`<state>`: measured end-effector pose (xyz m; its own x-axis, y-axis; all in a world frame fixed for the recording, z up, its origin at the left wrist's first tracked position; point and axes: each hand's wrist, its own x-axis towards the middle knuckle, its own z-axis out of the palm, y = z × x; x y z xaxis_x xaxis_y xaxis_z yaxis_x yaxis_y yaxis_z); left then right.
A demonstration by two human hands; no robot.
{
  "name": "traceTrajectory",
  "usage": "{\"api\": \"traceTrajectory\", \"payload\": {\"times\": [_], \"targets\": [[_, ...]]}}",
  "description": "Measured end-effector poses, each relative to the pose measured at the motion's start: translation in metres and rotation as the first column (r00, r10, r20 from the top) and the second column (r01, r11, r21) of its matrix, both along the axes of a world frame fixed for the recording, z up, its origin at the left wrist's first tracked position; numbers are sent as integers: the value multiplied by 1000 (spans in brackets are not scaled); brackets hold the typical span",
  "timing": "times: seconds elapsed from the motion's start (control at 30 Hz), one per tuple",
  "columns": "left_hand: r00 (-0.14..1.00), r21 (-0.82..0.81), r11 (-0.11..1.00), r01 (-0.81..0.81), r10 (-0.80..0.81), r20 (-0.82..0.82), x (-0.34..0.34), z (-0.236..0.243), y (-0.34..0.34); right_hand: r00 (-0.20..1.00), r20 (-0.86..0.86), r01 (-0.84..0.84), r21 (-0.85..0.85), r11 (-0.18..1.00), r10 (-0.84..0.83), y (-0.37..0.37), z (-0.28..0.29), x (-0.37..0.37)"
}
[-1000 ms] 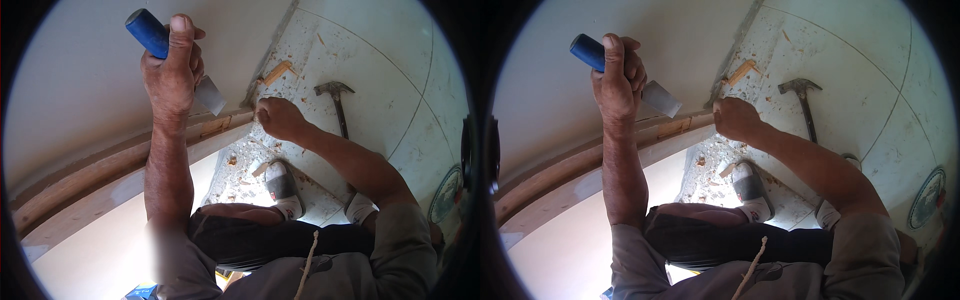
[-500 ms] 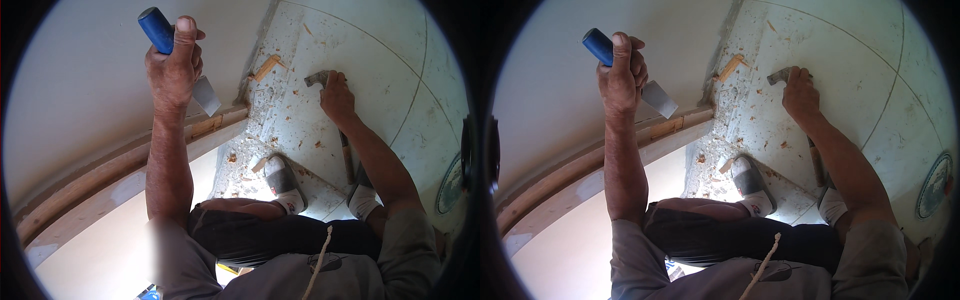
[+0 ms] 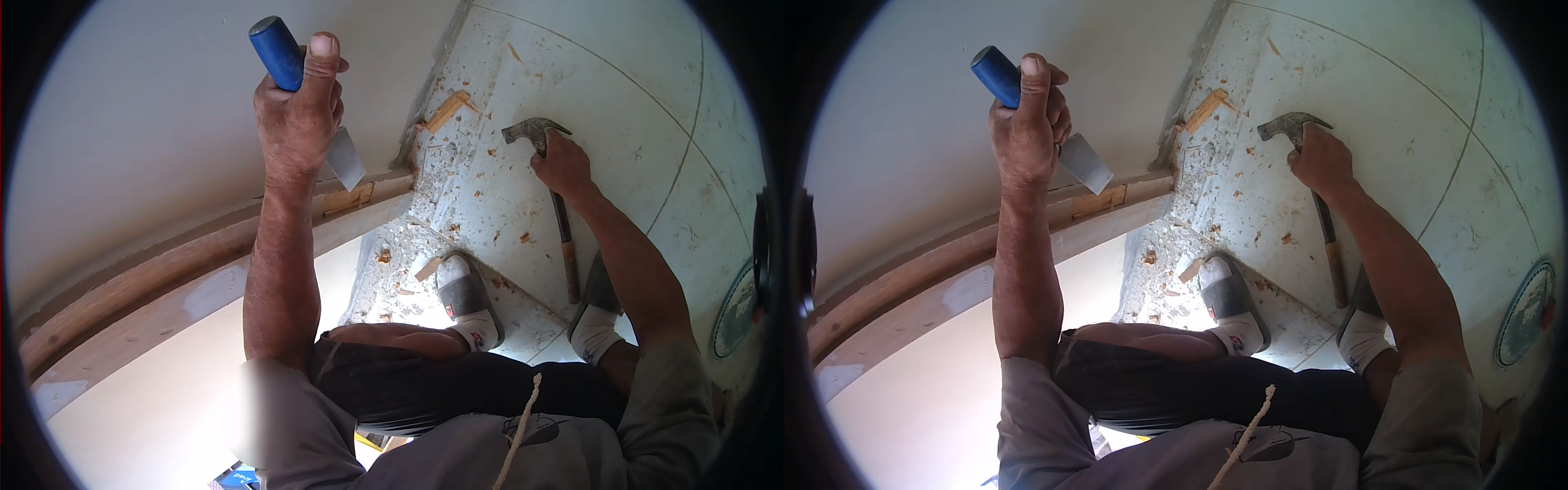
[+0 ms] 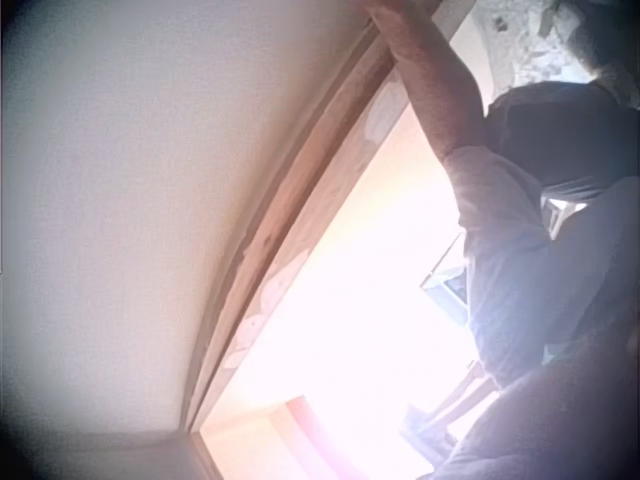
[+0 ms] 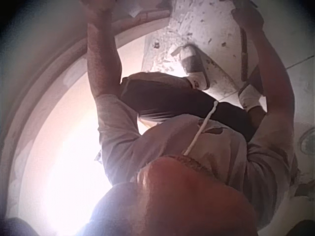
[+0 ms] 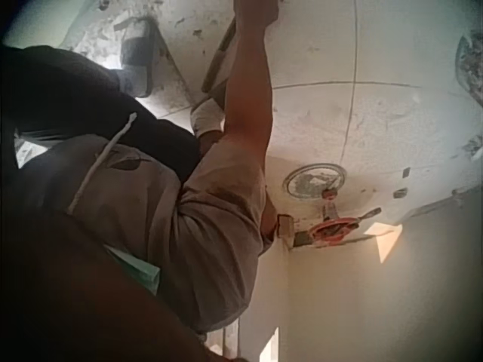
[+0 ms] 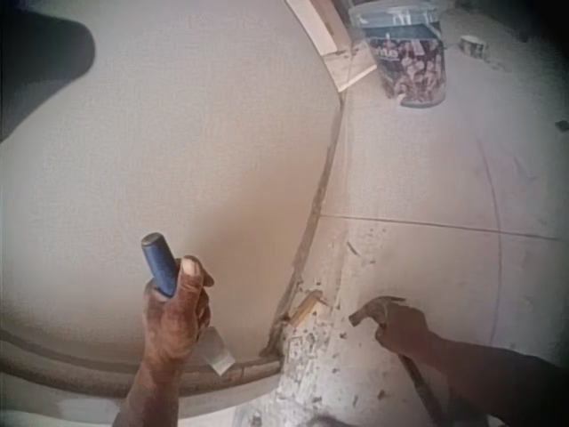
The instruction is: Use a hammer and chisel to remove wood from a door frame.
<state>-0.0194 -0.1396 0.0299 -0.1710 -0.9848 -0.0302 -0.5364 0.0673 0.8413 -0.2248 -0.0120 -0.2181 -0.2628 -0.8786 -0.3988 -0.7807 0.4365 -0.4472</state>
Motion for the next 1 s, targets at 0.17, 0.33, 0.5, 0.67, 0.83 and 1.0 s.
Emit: {"api": "traceTrajectory", "payload": {"times": [0.17,0.33,0.5,0.67,0.83,1.0], "targets": [[1000,23,1000,3,-3,2,-3,8,0,979,184,-67,-130,989,91,-38,69,-15],[998,62,996,65,-66,17,-11,15,-1,957,121,-200,-386,900,264,-80,179,-65],[991,100,989,107,-114,63,-13,6,-4,855,515,-18,137,990,-56,-6,207,-97],[931,23,969,248,-245,272,-8,-11,-13,841,539,-34,-45,998,53,69,129,-101],[919,152,954,260,-292,265,-31,-22,-10,634,764,148,32,989,-119,92,112,-78],[919,232,942,242,-299,256,-36,-29,-6,657,742,170,28,985,-134,105,87,-74]]}}
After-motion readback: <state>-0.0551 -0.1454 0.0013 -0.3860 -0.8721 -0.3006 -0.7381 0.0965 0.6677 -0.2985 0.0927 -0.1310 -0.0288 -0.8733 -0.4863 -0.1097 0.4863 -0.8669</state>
